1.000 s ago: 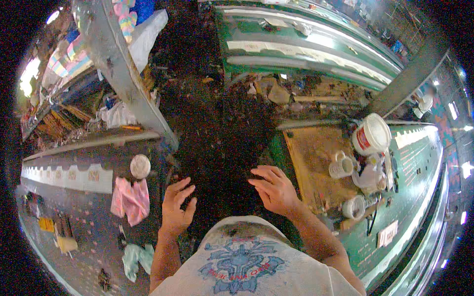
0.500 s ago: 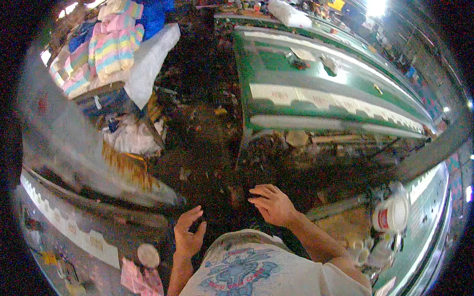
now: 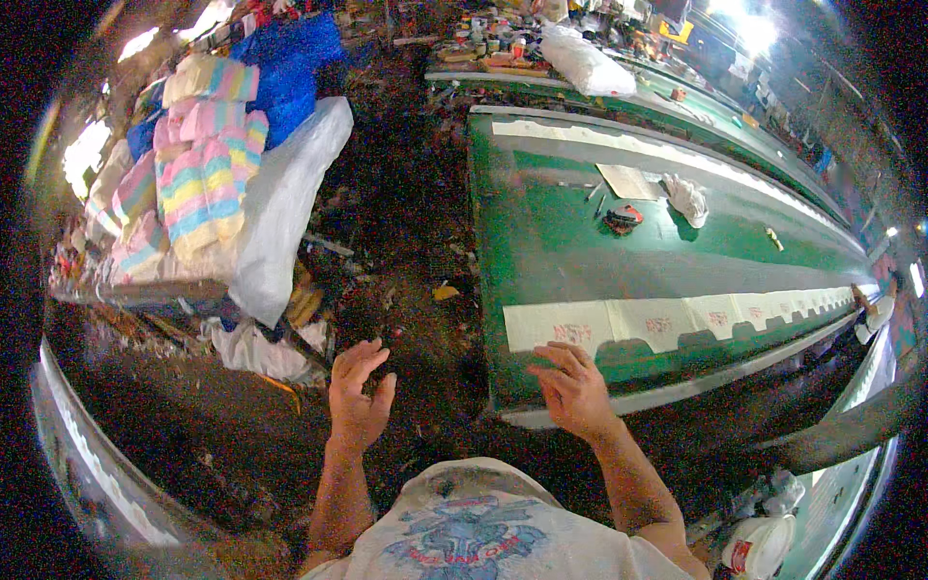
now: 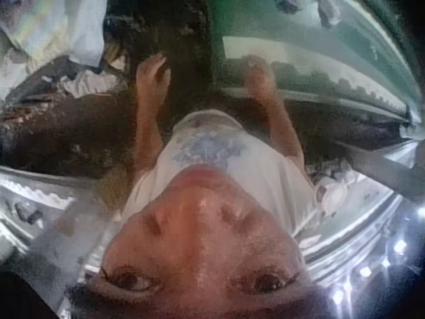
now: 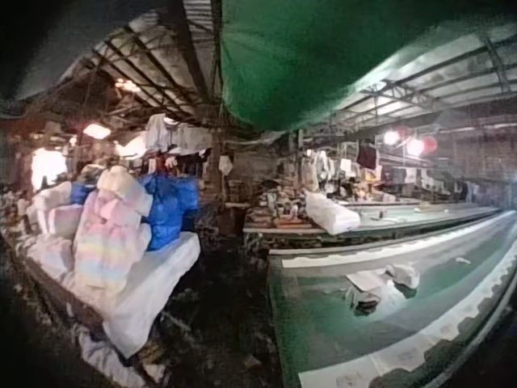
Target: The person repeatedly rubs a green viscous substance in a square wooden frame using a yellow squeegee. They walk between workstations, pick up a hammer, and continue the rubbing motion on the same frame.
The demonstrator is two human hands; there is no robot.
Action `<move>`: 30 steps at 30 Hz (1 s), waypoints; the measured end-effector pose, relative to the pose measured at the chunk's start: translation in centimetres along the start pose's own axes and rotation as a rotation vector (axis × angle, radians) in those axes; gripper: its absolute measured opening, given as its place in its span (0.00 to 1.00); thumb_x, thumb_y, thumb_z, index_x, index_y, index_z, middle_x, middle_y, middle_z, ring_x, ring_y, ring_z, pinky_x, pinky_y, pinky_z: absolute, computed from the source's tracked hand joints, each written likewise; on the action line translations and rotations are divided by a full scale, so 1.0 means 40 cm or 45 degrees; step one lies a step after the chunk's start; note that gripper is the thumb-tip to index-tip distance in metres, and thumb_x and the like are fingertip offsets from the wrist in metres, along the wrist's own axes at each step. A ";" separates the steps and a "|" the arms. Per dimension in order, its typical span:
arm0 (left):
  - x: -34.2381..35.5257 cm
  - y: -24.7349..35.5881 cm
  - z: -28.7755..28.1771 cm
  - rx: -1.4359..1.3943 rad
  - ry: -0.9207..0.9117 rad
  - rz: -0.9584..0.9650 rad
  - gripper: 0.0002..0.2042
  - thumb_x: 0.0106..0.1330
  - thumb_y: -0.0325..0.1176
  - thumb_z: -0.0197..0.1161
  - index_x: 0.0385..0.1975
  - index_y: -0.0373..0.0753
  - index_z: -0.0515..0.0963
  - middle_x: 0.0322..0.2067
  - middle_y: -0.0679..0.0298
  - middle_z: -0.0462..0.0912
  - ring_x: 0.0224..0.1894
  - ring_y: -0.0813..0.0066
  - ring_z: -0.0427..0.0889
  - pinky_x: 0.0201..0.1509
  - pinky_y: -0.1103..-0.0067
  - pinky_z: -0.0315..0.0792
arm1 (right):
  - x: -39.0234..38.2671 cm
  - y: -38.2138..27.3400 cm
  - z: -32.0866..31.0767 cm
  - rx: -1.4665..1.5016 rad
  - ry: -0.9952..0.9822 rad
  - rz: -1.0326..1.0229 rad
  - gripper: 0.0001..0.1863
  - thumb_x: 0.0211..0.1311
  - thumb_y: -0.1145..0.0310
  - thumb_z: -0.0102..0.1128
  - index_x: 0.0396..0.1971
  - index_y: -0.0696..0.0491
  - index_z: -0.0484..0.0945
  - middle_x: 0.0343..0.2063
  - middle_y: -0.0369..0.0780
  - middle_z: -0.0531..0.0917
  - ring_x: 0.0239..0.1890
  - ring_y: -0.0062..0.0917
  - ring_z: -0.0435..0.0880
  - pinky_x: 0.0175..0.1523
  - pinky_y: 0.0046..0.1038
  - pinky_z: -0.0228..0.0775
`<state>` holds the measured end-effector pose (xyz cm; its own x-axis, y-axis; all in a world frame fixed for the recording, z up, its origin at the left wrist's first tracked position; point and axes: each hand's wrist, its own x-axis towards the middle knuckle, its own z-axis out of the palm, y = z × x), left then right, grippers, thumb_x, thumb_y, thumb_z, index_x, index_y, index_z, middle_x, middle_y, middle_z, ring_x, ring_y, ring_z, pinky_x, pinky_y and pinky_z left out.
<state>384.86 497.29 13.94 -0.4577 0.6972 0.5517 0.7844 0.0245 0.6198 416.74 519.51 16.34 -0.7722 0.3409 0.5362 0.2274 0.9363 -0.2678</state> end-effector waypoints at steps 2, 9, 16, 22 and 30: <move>0.096 -0.104 0.053 0.146 -0.109 0.015 0.27 0.63 0.29 0.78 0.65 0.45 0.86 0.76 0.53 0.79 0.80 0.44 0.71 0.84 0.50 0.63 | 0.081 0.068 0.040 -0.048 0.024 -0.032 0.21 0.59 0.78 0.71 0.54 0.50 0.89 0.63 0.43 0.87 0.64 0.50 0.87 0.66 0.51 0.84; 0.349 -0.530 0.115 0.412 -0.444 -0.186 0.30 0.63 0.33 0.79 0.68 0.45 0.84 0.82 0.49 0.70 0.85 0.38 0.61 0.87 0.46 0.56 | 0.476 0.183 0.202 -0.118 0.091 0.017 0.17 0.60 0.83 0.71 0.49 0.52 0.91 0.64 0.44 0.87 0.65 0.50 0.87 0.67 0.50 0.82; 0.674 -0.880 0.032 0.333 -0.416 -0.212 0.30 0.64 0.31 0.78 0.69 0.41 0.83 0.82 0.48 0.69 0.86 0.39 0.59 0.88 0.43 0.53 | 0.795 0.287 0.484 -0.063 -0.027 0.169 0.19 0.62 0.75 0.73 0.53 0.49 0.92 0.65 0.44 0.86 0.68 0.49 0.84 0.72 0.50 0.80; 0.898 -1.067 0.030 0.429 -0.335 -0.332 0.32 0.63 0.31 0.78 0.71 0.42 0.82 0.84 0.48 0.66 0.87 0.40 0.57 0.89 0.44 0.52 | 1.051 0.370 0.631 -0.047 -0.139 0.157 0.15 0.65 0.73 0.76 0.52 0.48 0.92 0.64 0.42 0.87 0.67 0.46 0.86 0.69 0.49 0.82; 1.213 -1.244 0.224 0.265 -0.392 -0.266 0.34 0.63 0.36 0.81 0.72 0.43 0.81 0.85 0.48 0.64 0.88 0.38 0.54 0.88 0.41 0.50 | 1.244 0.741 0.778 -0.200 -0.060 0.349 0.20 0.62 0.75 0.75 0.54 0.47 0.91 0.66 0.42 0.85 0.69 0.48 0.83 0.71 0.52 0.79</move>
<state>327.36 536.34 4.86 -0.4943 0.8426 0.2140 0.7703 0.3104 0.5571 366.59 561.57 10.17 -0.6951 0.5817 0.4224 0.5171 0.8128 -0.2683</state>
